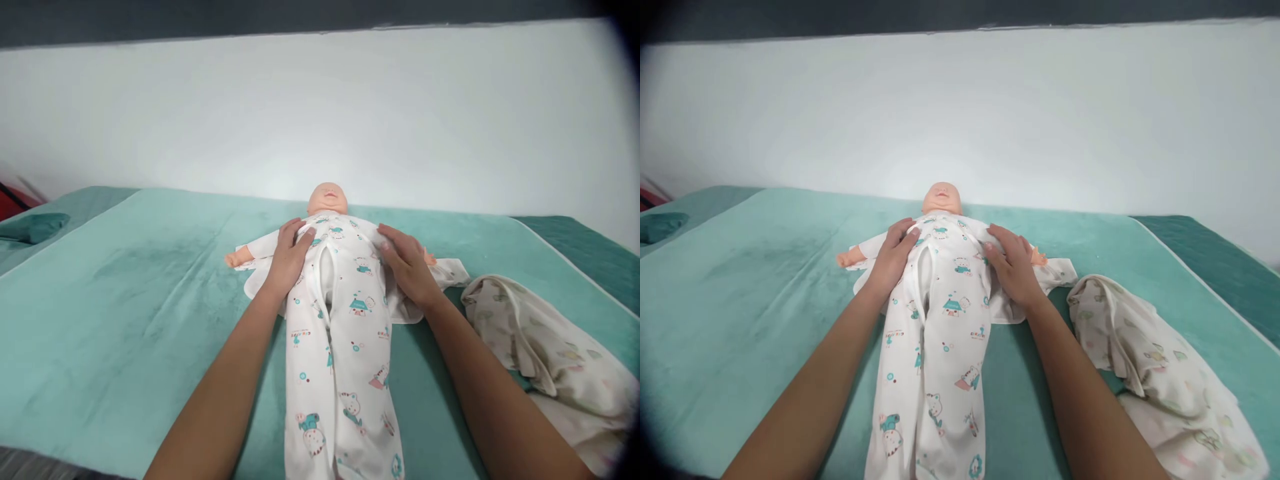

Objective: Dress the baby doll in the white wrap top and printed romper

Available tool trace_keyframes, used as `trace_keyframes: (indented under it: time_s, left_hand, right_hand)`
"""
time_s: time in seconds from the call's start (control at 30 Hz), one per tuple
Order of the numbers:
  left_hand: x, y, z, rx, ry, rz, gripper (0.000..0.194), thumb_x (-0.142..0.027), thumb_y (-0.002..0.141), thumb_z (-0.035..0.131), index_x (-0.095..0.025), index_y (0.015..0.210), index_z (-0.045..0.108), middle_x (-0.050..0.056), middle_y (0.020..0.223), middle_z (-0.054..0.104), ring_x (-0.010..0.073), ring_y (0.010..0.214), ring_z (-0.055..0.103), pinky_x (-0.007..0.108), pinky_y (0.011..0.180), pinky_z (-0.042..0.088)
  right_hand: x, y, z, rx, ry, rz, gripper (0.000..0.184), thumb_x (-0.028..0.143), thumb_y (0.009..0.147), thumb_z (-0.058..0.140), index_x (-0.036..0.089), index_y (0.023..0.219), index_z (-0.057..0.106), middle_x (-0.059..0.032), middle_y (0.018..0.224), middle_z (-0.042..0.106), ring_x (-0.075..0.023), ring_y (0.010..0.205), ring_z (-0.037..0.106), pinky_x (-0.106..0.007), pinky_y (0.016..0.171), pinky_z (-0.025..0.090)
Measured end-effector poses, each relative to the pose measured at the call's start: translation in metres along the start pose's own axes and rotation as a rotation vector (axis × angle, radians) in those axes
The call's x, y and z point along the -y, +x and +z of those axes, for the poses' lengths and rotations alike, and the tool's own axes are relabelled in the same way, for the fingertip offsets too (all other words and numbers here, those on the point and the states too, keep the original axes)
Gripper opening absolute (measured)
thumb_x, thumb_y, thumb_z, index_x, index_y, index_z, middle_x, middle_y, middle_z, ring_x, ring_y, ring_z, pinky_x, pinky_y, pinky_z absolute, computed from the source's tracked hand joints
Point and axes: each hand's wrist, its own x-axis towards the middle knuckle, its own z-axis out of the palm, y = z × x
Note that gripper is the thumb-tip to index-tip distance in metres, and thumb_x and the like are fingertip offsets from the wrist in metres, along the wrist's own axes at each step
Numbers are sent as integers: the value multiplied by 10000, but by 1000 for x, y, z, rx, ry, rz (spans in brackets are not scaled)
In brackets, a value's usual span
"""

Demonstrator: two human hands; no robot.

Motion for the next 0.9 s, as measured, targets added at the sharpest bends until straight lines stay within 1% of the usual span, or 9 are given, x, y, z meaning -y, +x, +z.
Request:
trace_keyframes:
  time_s: [0.07,0.17,0.3,0.47,0.57,0.63,0.7,0.77,0.9]
  left_hand:
    - [1,0,2,-3,11,17,344,-481,927,557,-256,1179,622,66,1500,468,217,1407,436,366,1186,323]
    - [2,-2,4,-26,35,82,302,-450,908,601,-249,1132,625,75,1463,484,210,1396,440,365,1192,314]
    - [1,-7,7,-32,77,189,207,-400,892,641,-243,1027,637,69,1417,519,215,1349,477,386,1178,337]
    - [-4,-13,9,-32,133,327,124,-361,907,641,-238,903,623,45,1373,569,218,1323,490,400,1152,373]
    - [-7,-17,10,-36,173,399,160,-358,920,636,-239,819,601,31,1357,588,212,1307,495,396,1125,397]
    - [-8,-19,11,-41,215,458,199,-360,930,625,-235,781,583,35,1326,605,212,1278,506,393,1094,417]
    - [-7,-19,13,-71,251,524,228,-363,936,616,-230,757,567,48,1235,635,210,1202,534,387,1045,439]
    - [-5,-19,14,-115,286,581,247,-376,943,605,-228,751,556,54,1089,655,203,1079,560,378,977,455]
    - [-3,-18,15,-150,399,623,335,-437,981,518,-233,716,504,32,797,611,193,835,536,374,824,440]
  right_hand:
    - [9,-3,4,76,60,-56,443,552,980,442,320,1333,576,-31,1514,514,-231,1447,379,-525,1237,116]
    - [18,-5,9,133,100,-62,453,565,962,494,338,1350,553,-25,1546,475,-231,1484,323,-531,1248,65]
    - [23,-5,10,168,125,-28,523,584,938,530,355,1408,509,-23,1580,424,-241,1497,292,-526,1245,138]
    - [25,-4,12,199,139,-29,569,591,923,541,355,1437,485,-14,1609,380,-252,1515,265,-528,1247,147]
    - [23,-4,14,195,158,-23,567,589,911,564,353,1420,484,-17,1606,377,-250,1514,262,-517,1246,160]
    - [22,-4,15,175,176,-41,552,581,906,578,335,1391,487,-33,1592,390,-249,1497,292,-504,1239,188]
    - [22,-3,16,147,190,-79,506,562,903,591,313,1333,498,-50,1554,424,-251,1465,341,-491,1221,229]
    - [23,-3,17,107,185,-130,430,540,900,600,295,1242,515,-64,1479,479,-255,1416,396,-481,1194,273]
    - [29,-3,18,47,143,-214,252,489,916,587,276,1041,538,-63,1235,572,-255,1234,508,-466,1109,357]
